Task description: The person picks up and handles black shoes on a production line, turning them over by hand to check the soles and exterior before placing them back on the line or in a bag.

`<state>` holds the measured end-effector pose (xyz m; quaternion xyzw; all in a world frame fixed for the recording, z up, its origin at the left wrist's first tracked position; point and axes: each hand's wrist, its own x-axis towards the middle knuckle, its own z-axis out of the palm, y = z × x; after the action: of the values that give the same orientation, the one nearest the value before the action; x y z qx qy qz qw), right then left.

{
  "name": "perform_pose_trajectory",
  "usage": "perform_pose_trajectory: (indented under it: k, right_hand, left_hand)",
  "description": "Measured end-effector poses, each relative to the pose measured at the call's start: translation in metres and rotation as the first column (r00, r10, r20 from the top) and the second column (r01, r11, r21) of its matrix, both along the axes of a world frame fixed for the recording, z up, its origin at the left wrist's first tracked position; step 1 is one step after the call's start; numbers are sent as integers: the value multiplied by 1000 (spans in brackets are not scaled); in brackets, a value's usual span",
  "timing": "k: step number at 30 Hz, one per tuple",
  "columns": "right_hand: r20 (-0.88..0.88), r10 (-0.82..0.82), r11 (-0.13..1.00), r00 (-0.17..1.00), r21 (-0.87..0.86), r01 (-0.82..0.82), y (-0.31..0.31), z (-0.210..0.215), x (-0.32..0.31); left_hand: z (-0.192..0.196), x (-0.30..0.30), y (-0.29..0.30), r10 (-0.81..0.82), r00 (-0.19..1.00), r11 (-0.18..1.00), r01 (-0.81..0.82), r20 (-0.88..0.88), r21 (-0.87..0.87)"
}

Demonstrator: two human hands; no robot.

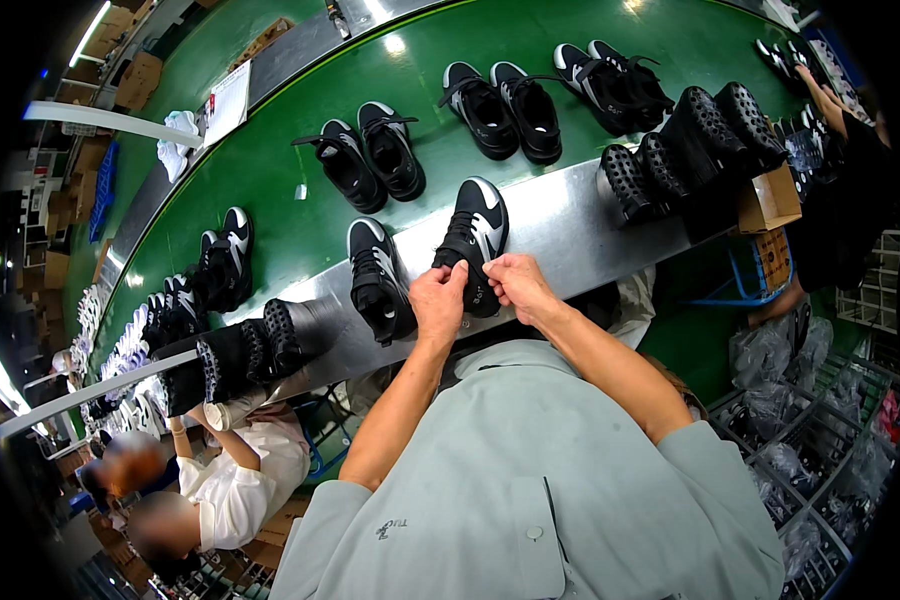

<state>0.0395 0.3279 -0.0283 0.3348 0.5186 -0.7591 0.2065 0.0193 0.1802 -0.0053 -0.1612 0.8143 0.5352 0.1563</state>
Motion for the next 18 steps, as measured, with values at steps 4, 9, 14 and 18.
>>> perform_pose_trajectory:
  k: [4, 9, 14, 18]
  right_hand:
    - [52, 128, 974, 990, 182, -135, 7, -22, 7]
    - [33, 290, 692, 956, 683, -234, 21, 2, 22]
    - [-153, 521, 529, 840, 830, -177, 1, 26, 8]
    - [-136, 559, 524, 818, 823, -221, -1, 16, 1]
  left_hand:
    - [-5, 15, -2, -474, 755, 858, 282, -452, -428]
    - [8, 11, -15, -452, 685, 849, 134, -572, -511]
    - [1, -14, -12, -537, 607, 816, 197, -586, -543]
    - [-3, -18, -20, -511, 636, 846, 253, -578, -470]
